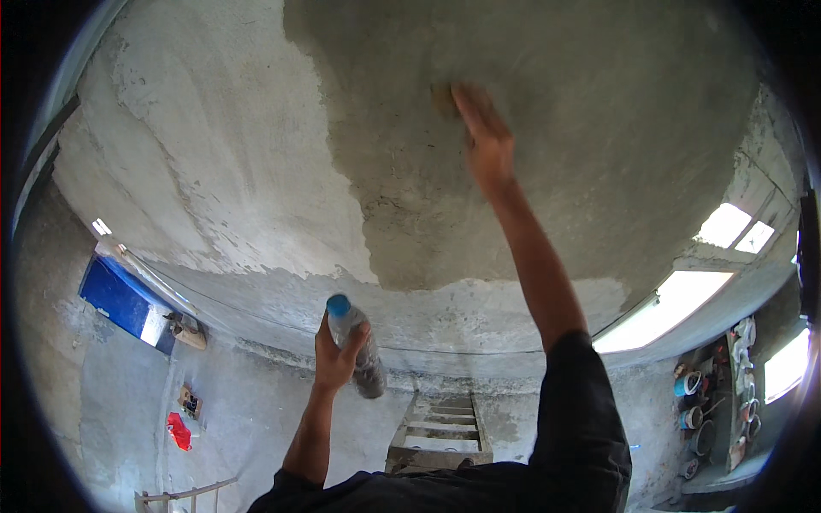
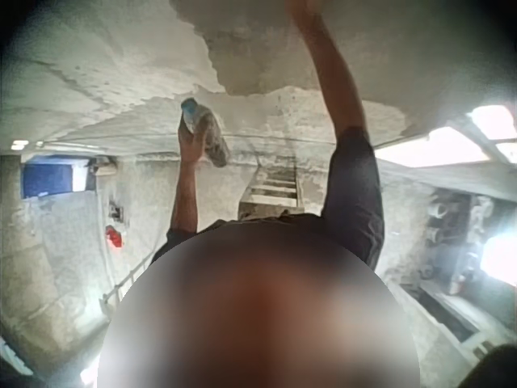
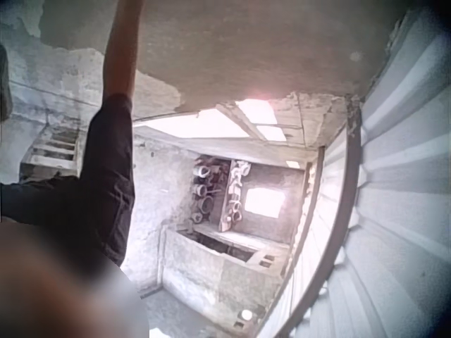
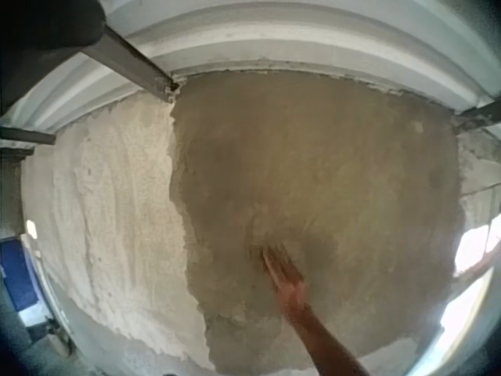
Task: The person sands a wall section with a piece of sandpaper to smooth it.
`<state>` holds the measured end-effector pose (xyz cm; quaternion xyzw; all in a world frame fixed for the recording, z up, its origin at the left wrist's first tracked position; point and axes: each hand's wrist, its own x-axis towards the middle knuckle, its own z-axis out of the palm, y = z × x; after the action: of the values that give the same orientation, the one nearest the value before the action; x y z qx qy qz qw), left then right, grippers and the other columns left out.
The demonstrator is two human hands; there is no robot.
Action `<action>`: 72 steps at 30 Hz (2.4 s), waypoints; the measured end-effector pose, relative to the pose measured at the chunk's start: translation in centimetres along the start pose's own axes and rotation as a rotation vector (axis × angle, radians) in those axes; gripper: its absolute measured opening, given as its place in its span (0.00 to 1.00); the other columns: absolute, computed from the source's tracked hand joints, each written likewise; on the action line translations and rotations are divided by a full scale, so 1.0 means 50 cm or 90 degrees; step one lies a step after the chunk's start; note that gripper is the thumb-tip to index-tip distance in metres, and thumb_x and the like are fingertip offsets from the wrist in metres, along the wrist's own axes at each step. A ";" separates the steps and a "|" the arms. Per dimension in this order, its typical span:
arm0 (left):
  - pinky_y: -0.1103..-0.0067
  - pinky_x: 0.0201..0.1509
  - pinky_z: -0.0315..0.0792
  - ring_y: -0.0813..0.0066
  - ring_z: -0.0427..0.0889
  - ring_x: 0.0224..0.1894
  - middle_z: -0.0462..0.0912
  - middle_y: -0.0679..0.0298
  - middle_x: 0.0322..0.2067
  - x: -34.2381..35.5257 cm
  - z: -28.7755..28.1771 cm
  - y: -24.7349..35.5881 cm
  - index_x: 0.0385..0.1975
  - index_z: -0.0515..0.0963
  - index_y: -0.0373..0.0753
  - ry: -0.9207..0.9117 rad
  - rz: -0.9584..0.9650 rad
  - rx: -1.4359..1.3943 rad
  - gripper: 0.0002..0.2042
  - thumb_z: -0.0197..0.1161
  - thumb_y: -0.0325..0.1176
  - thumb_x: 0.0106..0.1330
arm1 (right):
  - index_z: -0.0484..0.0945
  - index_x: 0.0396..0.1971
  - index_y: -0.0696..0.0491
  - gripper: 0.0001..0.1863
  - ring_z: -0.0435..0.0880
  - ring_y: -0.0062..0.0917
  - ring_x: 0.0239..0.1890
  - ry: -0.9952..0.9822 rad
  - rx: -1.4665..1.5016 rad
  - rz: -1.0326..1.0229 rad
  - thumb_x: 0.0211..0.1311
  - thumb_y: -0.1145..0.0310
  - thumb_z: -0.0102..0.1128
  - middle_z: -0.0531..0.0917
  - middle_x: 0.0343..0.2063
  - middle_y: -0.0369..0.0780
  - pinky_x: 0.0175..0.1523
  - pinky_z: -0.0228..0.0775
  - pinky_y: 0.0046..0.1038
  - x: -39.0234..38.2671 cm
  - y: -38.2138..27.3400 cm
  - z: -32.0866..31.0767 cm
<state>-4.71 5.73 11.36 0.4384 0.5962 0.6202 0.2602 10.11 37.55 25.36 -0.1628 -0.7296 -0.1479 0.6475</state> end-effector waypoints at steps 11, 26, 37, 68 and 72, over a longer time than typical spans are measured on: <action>0.77 0.36 0.72 0.74 0.79 0.31 0.81 0.61 0.30 -0.113 -0.138 -0.089 0.40 0.71 0.33 0.165 -0.118 0.195 0.17 0.66 0.38 0.60 | 0.69 0.58 0.51 0.30 0.72 0.36 0.60 -0.111 -0.088 -0.054 0.52 0.82 0.59 0.73 0.57 0.42 0.56 0.74 0.35 -0.138 0.017 0.131; 0.75 0.35 0.73 0.73 0.79 0.29 0.81 0.61 0.28 -0.123 -0.122 -0.131 0.41 0.71 0.34 0.133 -0.159 0.198 0.16 0.66 0.37 0.59 | 0.73 0.54 0.52 0.30 0.80 0.34 0.52 -0.122 -0.090 -0.077 0.47 0.84 0.59 0.79 0.51 0.44 0.57 0.74 0.33 -0.112 0.002 0.109; 0.73 0.37 0.74 0.68 0.82 0.31 0.82 0.58 0.29 -0.139 -0.110 -0.139 0.38 0.71 0.35 0.114 -0.184 0.218 0.15 0.66 0.36 0.59 | 0.69 0.58 0.50 0.29 0.74 0.37 0.58 -0.113 -0.132 -0.186 0.53 0.80 0.55 0.72 0.59 0.42 0.58 0.72 0.35 -0.069 0.112 0.134; 0.71 0.34 0.75 0.65 0.83 0.30 0.82 0.56 0.27 -0.161 -0.097 -0.138 0.36 0.70 0.34 0.089 -0.173 0.268 0.17 0.68 0.38 0.57 | 0.71 0.57 0.49 0.31 0.72 0.36 0.59 -0.040 -0.219 -0.168 0.50 0.83 0.57 0.73 0.58 0.40 0.58 0.73 0.33 0.012 0.149 0.048; 0.71 0.34 0.75 0.65 0.83 0.30 0.82 0.55 0.27 -0.159 -0.093 -0.134 0.36 0.70 0.34 0.083 -0.179 0.268 0.16 0.67 0.38 0.58 | 0.70 0.58 0.50 0.32 0.73 0.36 0.59 -0.165 -0.158 -0.118 0.49 0.83 0.58 0.72 0.59 0.41 0.56 0.74 0.33 -0.109 0.074 0.066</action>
<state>-6.23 -2.33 3.44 0.3550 0.7827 0.4671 0.2077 9.34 42.02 19.57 -0.1915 -0.7948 -0.2736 0.5067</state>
